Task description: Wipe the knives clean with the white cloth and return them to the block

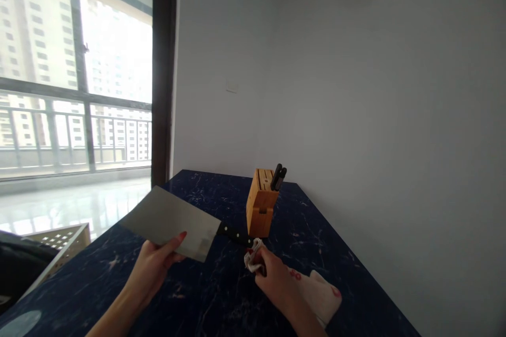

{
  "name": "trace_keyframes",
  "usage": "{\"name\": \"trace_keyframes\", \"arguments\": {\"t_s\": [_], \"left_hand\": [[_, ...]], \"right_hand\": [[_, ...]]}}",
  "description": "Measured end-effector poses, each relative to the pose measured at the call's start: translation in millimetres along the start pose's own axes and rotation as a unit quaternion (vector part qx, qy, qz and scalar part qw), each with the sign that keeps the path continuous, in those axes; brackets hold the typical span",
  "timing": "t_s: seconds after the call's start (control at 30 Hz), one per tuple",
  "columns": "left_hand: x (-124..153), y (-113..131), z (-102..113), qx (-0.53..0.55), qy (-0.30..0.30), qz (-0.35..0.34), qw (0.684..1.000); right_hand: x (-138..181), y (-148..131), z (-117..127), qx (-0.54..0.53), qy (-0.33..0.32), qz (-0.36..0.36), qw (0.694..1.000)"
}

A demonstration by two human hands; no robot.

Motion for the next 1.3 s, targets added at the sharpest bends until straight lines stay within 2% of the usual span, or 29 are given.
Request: {"name": "trace_keyframes", "arguments": {"t_s": [0.1,0.17,0.23,0.3,0.37,0.4,0.47,0.57,0.7,0.8,0.9,1.07,1.2,1.3], "left_hand": [[-12,16,8,0.086,0.019,-0.048,0.995],[-15,19,11,0.128,0.018,-0.047,0.991],[-12,14,8,0.143,0.012,-0.009,0.990],[-2,2,2,0.138,-0.003,0.059,0.989],[13,-13,-8,0.138,-0.032,0.138,0.980],[22,-20,-14,0.146,-0.056,0.183,0.971],[40,-30,-26,0.175,-0.158,0.277,0.931],[54,-37,-33,0.184,-0.237,0.331,0.895],[55,-39,-32,0.214,-0.333,0.351,0.849],[54,-39,-28,0.210,-0.352,0.335,0.849],[57,-36,-28,0.191,-0.359,0.332,0.851],[61,-31,-30,0.172,-0.373,0.325,0.852],[63,-33,-30,0.142,-0.361,0.326,0.862],[62,-35,-29,0.121,-0.353,0.316,0.872]], "right_hand": [[2,-5,-4,-0.035,0.016,-0.018,0.999],[-1,-15,-4,-0.138,0.030,-0.043,0.989],[-6,-32,-3,-0.302,0.035,-0.081,0.949],[-12,-53,2,-0.451,0.035,-0.120,0.884],[-17,-73,10,-0.511,0.053,-0.160,0.843],[-19,-80,16,-0.511,0.076,-0.177,0.837],[-25,-90,36,-0.476,0.146,-0.188,0.847],[-41,-99,83,-0.409,0.244,-0.110,0.872],[-72,-114,157,-0.306,0.362,0.037,0.880],[-93,-121,192,-0.220,0.426,0.112,0.871],[-107,-118,204,-0.167,0.430,0.123,0.879],[-125,-118,207,-0.126,0.407,0.105,0.899],[-151,-142,209,-0.051,0.361,0.111,0.924],[-178,-163,200,0.020,0.304,0.126,0.944]]}}
Point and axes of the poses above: each hand's wrist, its own x-axis away from the middle knuckle, its own z-axis out of the back of the hand, y = z × x, the point moved 2 cm from there along -x, towards the middle knuckle, and after that the axes turned 13 degrees about y, right-handed, at the moved point
